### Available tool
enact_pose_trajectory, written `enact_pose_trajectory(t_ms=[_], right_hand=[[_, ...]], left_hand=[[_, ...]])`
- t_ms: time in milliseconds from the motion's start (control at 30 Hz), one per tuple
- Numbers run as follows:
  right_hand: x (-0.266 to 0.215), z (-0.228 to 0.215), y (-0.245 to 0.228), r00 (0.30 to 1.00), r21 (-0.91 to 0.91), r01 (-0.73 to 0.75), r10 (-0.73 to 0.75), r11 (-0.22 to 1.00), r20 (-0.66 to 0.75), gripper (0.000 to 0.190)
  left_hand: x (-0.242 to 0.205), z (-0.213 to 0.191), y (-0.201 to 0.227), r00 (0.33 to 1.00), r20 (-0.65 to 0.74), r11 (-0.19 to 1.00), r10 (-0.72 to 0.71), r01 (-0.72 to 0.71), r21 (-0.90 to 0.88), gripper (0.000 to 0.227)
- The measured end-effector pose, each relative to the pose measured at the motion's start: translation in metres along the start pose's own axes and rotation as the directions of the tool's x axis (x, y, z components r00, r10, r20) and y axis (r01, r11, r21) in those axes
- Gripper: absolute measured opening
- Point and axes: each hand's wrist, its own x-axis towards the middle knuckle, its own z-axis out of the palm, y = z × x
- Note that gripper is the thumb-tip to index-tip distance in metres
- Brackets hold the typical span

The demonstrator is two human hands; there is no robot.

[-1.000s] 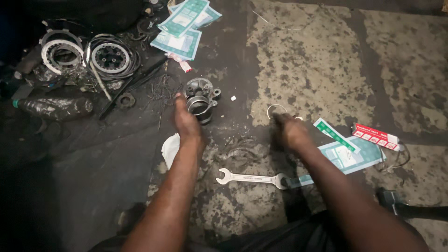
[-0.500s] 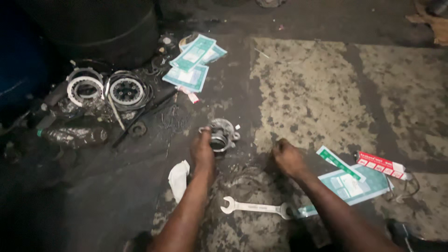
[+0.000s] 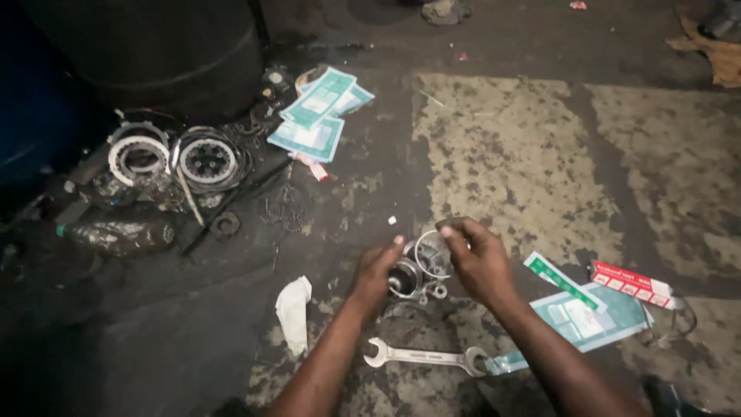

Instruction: The person is repairing a mechanical part, possibly a cylinder head, using a wrench and a hammer. They are seen tightening bolts and adjusting components of the part.

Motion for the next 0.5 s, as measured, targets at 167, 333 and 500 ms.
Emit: enact_pose_trajectory(t_ms=[167,333,500], right_hand=[[-0.005,0.006,-0.008,0.983,-0.208,-0.183,0.182,0.961,-0.025,0.021],[0.004,-0.006,-0.028,0.925,-0.062,-0.378,0.375,0.924,-0.057,0.026],[0.003,-0.011,-0.040,0.952,-0.214,-0.305,0.298,0.928,-0.065,0.026]], left_hand=[[-0.017,0.024,0.036,1.000,-0.013,0.999,-0.009,0.009,0.036,0.040],[-0.020,0.023,0.026,0.995,-0.090,0.978,0.049,-0.029,0.209,0.045],[-0.026,0.033,0.035,0.992,-0.081,0.979,0.100,-0.084,0.186,0.044]])
